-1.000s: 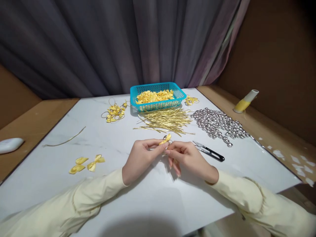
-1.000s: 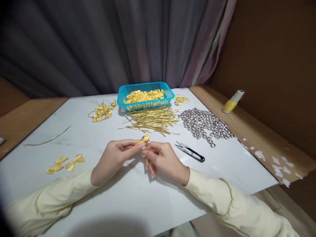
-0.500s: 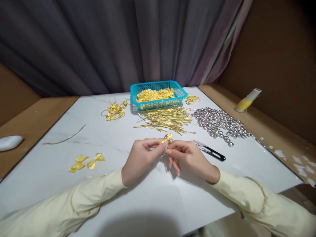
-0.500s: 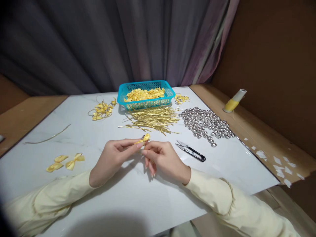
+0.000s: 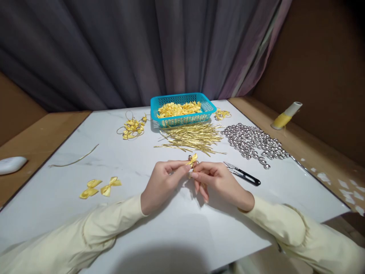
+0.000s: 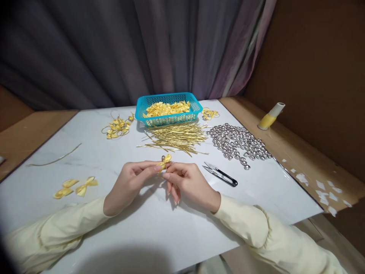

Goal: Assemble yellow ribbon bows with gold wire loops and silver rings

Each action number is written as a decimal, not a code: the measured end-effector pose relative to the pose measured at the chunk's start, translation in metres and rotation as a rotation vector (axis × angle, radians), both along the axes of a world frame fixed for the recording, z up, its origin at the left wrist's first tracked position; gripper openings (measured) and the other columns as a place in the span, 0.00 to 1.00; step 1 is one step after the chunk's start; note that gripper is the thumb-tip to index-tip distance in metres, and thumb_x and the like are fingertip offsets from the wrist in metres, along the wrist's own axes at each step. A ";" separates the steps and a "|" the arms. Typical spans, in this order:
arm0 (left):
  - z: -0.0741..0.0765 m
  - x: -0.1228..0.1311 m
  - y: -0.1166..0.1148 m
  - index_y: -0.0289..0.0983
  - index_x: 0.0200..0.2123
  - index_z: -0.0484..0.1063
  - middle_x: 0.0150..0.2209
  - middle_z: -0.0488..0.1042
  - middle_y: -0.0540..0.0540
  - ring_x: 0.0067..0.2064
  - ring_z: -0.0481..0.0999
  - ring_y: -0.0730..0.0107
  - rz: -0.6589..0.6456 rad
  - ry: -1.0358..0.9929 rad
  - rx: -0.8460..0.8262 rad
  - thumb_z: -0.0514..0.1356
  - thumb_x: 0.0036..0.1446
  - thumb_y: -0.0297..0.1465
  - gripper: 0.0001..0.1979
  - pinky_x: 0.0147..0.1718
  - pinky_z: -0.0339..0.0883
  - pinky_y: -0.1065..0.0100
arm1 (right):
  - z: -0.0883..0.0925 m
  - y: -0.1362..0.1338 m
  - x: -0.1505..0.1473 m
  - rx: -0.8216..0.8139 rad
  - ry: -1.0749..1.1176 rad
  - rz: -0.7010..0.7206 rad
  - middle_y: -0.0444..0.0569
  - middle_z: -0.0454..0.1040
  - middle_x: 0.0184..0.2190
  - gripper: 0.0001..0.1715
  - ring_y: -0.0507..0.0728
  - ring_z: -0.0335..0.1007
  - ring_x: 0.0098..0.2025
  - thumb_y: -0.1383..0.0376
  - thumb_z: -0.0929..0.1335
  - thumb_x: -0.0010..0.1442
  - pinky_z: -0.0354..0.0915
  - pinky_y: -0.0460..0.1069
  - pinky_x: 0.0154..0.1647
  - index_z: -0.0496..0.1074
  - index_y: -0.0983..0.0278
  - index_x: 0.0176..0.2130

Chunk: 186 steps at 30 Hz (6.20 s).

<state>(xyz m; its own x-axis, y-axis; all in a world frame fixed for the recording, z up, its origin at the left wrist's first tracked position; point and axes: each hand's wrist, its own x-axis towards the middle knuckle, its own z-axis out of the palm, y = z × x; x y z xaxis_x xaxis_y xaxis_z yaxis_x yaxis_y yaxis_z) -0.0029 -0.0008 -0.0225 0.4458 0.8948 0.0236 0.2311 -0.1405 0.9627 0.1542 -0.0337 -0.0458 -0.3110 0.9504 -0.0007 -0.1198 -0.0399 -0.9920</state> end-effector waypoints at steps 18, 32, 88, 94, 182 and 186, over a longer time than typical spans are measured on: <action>0.001 0.003 0.001 0.38 0.35 0.78 0.33 0.79 0.49 0.39 0.75 0.65 0.055 0.012 -0.004 0.59 0.52 0.31 0.09 0.37 0.66 0.72 | 0.000 -0.001 0.001 -0.005 -0.001 -0.002 0.42 0.69 0.16 0.12 0.46 0.60 0.11 0.63 0.64 0.56 0.57 0.44 0.15 0.67 0.68 0.25; 0.000 0.003 0.001 0.38 0.35 0.78 0.34 0.79 0.49 0.39 0.75 0.65 0.078 0.049 0.000 0.59 0.52 0.32 0.10 0.37 0.66 0.72 | 0.003 -0.002 0.001 -0.017 -0.015 -0.034 0.41 0.68 0.15 0.12 0.46 0.58 0.10 0.61 0.65 0.56 0.56 0.43 0.13 0.67 0.67 0.26; -0.023 -0.009 0.025 0.30 0.20 0.72 0.20 0.73 0.44 0.25 0.72 0.68 -0.164 -0.238 -0.309 0.59 0.49 0.33 0.12 0.29 0.65 0.67 | 0.014 0.020 0.070 0.489 -0.823 -0.606 0.49 0.72 0.18 0.11 0.56 0.66 0.22 0.60 0.68 0.51 0.62 0.51 0.26 0.79 0.62 0.32; -0.021 -0.008 0.024 0.30 0.21 0.72 0.19 0.74 0.45 0.25 0.72 0.69 -0.217 -0.199 -0.312 0.58 0.50 0.30 0.11 0.30 0.64 0.68 | 0.023 0.017 0.057 0.055 -0.037 -0.496 0.52 0.76 0.40 0.14 0.59 0.73 0.40 0.64 0.71 0.48 0.70 0.53 0.40 0.76 0.66 0.38; 0.005 0.013 -0.013 0.34 0.37 0.68 0.25 0.73 0.48 0.27 0.70 0.70 -0.039 -0.209 -0.301 0.56 0.54 0.35 0.11 0.28 0.61 0.70 | 0.009 -0.008 0.004 0.235 -0.439 -0.197 0.45 0.76 0.20 0.13 0.53 0.72 0.24 0.68 0.63 0.56 0.65 0.46 0.32 0.75 0.65 0.27; 0.004 0.013 -0.010 0.34 0.33 0.71 0.33 0.74 0.47 0.38 0.71 0.67 -0.003 -0.197 -0.196 0.53 0.56 0.32 0.09 0.37 0.62 0.70 | 0.008 -0.008 0.004 0.228 -0.423 -0.199 0.44 0.75 0.20 0.12 0.53 0.72 0.24 0.69 0.63 0.55 0.66 0.47 0.32 0.75 0.64 0.27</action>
